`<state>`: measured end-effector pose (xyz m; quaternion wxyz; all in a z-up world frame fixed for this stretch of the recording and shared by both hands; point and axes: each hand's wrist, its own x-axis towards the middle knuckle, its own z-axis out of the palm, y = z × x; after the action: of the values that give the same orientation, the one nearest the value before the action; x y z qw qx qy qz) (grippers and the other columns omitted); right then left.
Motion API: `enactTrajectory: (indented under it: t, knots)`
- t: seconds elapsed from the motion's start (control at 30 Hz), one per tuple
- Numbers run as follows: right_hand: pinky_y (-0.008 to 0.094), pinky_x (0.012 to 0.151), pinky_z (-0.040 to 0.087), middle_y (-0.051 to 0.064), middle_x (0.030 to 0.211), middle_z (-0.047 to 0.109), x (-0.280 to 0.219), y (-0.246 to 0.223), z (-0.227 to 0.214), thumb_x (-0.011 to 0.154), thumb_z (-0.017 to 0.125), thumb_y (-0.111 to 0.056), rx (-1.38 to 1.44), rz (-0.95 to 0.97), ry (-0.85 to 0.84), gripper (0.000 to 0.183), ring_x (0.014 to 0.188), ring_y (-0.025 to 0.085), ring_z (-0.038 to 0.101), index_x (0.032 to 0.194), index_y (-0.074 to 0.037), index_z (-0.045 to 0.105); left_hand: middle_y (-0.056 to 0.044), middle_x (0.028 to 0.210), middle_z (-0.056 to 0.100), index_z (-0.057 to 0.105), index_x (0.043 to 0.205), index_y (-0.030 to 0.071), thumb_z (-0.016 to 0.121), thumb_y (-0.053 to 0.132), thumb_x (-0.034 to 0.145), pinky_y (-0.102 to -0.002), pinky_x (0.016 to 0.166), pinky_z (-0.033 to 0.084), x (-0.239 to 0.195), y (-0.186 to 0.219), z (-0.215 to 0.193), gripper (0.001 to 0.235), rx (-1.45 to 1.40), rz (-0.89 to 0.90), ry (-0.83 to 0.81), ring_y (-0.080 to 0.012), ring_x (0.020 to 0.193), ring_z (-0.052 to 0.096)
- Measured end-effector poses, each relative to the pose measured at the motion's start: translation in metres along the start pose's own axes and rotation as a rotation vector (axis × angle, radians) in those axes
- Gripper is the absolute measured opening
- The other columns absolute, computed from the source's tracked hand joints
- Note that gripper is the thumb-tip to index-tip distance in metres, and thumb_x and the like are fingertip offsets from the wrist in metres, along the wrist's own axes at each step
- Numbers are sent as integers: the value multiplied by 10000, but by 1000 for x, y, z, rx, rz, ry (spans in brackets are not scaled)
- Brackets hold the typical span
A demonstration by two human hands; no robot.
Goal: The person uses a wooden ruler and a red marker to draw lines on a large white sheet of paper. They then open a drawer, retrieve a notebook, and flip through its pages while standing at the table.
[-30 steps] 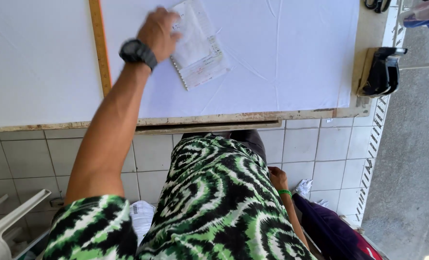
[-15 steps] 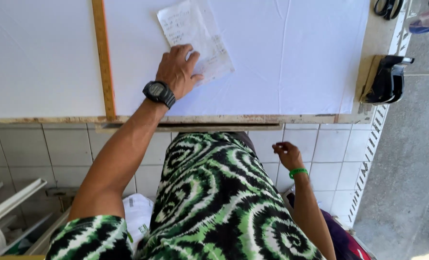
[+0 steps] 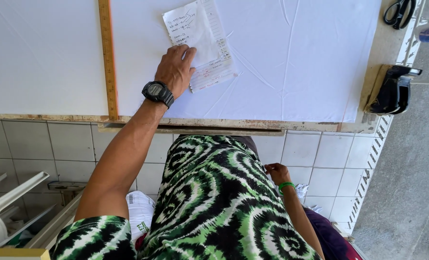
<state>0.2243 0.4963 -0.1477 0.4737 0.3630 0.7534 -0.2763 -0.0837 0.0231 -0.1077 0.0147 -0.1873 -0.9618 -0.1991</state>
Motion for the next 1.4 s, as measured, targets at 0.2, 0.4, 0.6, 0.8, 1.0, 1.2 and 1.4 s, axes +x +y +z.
enactTrajectory:
  t: [0.2, 0.4, 0.6, 0.8, 1.0, 1.2, 1.4]
  knots:
    - [345, 449, 440, 36, 980, 869, 8, -1, -12, 1036, 722, -390, 90, 78, 70, 380, 601, 183, 557, 1245, -93, 836, -102, 961, 722, 501, 1581, 40, 549, -14, 1114, -371, 536, 584, 37, 15, -70, 473, -309, -496, -293, -234, 733, 675]
    - [389, 538, 523, 76, 1008, 878, 16, -17, -12, 1033, 716, -381, 131, -37, 58, 409, 718, 215, 665, 1264, -58, 815, -275, 1158, 725, 389, 1346, 93, 567, -75, 1116, -469, 658, 602, 39, -20, -90, 336, -342, -345, 404, -410, 989, 762]
    - [393, 603, 535, 106, 1035, 877, 17, -31, -20, 1029, 714, -358, 109, -67, 59, 383, 733, 221, 680, 1260, -72, 823, -247, 1166, 698, 374, 1301, 85, 556, -105, 1104, -429, 640, 622, 47, -31, -96, 329, -332, -303, 399, -379, 937, 744]
    - [384, 638, 542, 60, 1012, 878, 16, -24, -29, 1022, 717, -398, 74, -26, 90, 399, 758, 197, 673, 1268, -104, 825, -232, 1188, 690, 392, 1294, 80, 566, -100, 1105, -423, 654, 653, 49, -38, -96, 313, -345, -287, 419, -372, 946, 757]
    - [389, 551, 519, 59, 1014, 878, 17, -28, -24, 1019, 708, -386, 74, -8, 76, 398, 699, 205, 640, 1264, -94, 821, -212, 1182, 699, 412, 1291, 74, 577, -121, 1088, -418, 644, 639, 53, -44, -98, 326, -326, -283, 417, -357, 943, 743]
    - [358, 592, 522, 75, 999, 875, 17, -33, -21, 1026, 729, -381, 94, -27, 70, 381, 679, 185, 630, 1246, -86, 828, -131, 1033, 662, 502, 1250, 50, 606, -165, 1060, -380, 558, 559, 57, -47, -100, 306, -240, -204, 467, -277, 787, 641]
    - [388, 588, 548, 65, 1024, 878, 18, -34, -23, 1043, 717, -384, 62, -20, 69, 386, 723, 200, 669, 1271, -90, 819, -183, 1181, 687, 733, 1155, -13, 681, -196, 942, -373, 733, 659, 41, -18, -105, 286, -222, 14, 255, -303, 967, 733]
